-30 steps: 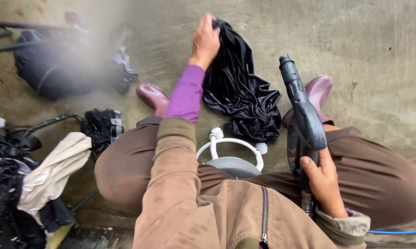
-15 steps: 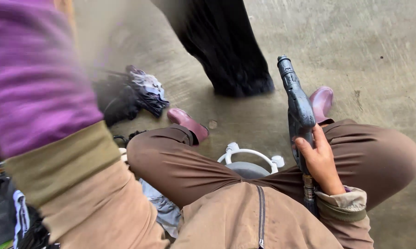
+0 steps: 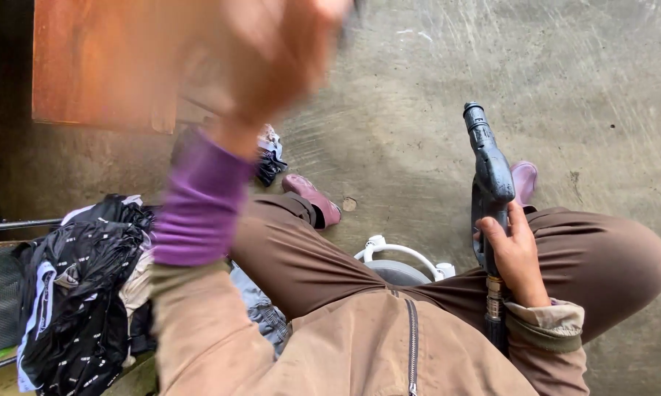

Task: Washing a pair of black pants using a high-pressure water sprayer while sitting on the ground.

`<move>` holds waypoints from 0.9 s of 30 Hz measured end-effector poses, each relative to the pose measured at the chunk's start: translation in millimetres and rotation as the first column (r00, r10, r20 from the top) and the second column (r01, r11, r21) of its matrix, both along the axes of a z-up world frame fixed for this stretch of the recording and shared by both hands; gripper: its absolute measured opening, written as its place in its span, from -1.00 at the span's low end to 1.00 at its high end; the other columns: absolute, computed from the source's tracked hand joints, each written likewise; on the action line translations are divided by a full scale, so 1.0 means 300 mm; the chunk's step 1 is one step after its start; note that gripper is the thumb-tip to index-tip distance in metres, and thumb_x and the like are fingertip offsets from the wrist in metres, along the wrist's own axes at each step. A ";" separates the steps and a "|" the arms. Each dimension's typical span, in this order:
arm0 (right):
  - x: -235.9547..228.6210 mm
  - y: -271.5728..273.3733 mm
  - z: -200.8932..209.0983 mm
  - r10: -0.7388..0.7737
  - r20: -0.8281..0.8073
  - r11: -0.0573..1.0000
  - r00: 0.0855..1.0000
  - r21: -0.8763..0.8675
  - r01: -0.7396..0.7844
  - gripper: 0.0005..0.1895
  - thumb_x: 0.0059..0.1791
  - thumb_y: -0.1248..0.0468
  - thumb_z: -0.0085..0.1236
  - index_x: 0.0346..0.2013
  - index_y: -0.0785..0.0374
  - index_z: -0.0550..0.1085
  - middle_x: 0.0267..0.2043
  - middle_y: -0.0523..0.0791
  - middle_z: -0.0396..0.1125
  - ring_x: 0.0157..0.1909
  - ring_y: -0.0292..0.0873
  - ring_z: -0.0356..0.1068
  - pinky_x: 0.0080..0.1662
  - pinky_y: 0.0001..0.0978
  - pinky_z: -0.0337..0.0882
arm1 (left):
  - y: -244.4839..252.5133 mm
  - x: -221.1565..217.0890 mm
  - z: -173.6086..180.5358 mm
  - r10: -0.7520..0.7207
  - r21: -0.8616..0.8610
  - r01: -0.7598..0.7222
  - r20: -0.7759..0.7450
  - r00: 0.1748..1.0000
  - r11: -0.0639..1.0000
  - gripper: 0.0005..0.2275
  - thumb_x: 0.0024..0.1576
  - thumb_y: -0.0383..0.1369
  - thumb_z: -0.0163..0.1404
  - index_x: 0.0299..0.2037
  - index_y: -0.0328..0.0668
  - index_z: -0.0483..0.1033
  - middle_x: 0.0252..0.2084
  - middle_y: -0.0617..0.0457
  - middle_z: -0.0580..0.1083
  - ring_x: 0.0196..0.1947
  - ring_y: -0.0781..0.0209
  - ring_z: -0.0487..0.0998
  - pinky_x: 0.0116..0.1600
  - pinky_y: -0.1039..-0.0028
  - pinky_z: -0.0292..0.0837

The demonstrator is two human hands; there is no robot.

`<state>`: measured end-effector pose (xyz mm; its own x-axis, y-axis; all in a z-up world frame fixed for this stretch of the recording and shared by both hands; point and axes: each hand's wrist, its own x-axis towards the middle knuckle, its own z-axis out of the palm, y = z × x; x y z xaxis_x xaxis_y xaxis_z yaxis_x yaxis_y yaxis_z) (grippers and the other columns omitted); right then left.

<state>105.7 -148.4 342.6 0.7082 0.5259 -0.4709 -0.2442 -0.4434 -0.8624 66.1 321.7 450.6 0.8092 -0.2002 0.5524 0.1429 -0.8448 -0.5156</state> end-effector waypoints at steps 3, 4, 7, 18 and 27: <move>-0.003 -0.015 -0.008 0.006 0.010 1.000 1.000 -0.006 -0.006 -0.36 0.12 0.18 0.06 0.48 0.31 0.21 -0.13 0.24 0.38 -0.20 0.23 0.46 -0.09 0.20 0.44 | -0.374 -0.218 -0.420 -0.030 0.010 0.029 0.028 0.999 1.000 -0.82 0.22 -0.29 0.00 -0.01 -0.05 0.51 0.03 -0.21 0.41 -0.24 -0.12 0.52 -0.48 0.28 0.25; 0.001 -0.019 -0.009 0.016 0.009 1.000 1.000 -0.013 -0.016 -0.37 0.13 0.17 0.05 0.47 0.30 0.22 -0.13 0.23 0.39 -0.20 0.20 0.47 -0.10 0.17 0.45 | -0.511 -0.306 -0.594 -0.034 -0.286 -0.048 -0.275 0.961 0.957 -0.45 -0.10 -0.09 0.20 0.14 0.08 0.41 0.04 -0.08 0.41 -0.32 0.00 0.53 -0.42 0.24 0.36; 0.002 -0.016 -0.017 0.033 -0.002 0.999 0.999 -0.031 -0.034 -0.40 0.14 0.15 0.02 0.45 0.29 0.23 -0.14 0.21 0.39 -0.20 0.17 0.48 -0.10 0.14 0.47 | -0.784 -0.485 -1.065 -0.209 -0.584 -0.457 -0.740 0.639 0.671 -0.30 -0.16 0.05 0.29 0.24 0.26 0.36 0.03 0.12 0.43 -0.21 0.09 0.57 -0.16 0.11 0.47; 0.036 0.019 -0.079 0.171 0.113 0.968 0.979 -0.203 -0.146 -0.34 0.15 0.23 -0.11 0.53 0.37 0.08 0.36 0.33 0.15 0.38 0.22 0.15 0.32 0.23 0.11 | -0.664 -0.346 -1.543 -0.019 -0.704 -0.589 -0.648 0.762 0.398 -0.86 0.24 -0.34 0.02 -0.03 -0.05 0.45 0.07 0.00 0.36 -0.12 -0.06 0.52 -0.19 0.14 0.48; 0.008 0.088 -0.007 0.132 -0.135 0.926 0.982 -0.336 -0.171 -0.44 0.09 0.07 -0.12 0.29 0.37 0.29 -0.13 0.01 0.44 -0.12 -0.15 0.41 0.04 -0.27 0.42 | -0.526 -0.198 -1.702 0.089 -0.613 -0.452 -0.528 0.844 0.648 -0.62 0.06 -0.47 0.02 0.05 0.31 0.54 0.34 0.10 0.30 -0.29 0.06 0.43 -0.38 0.26 0.29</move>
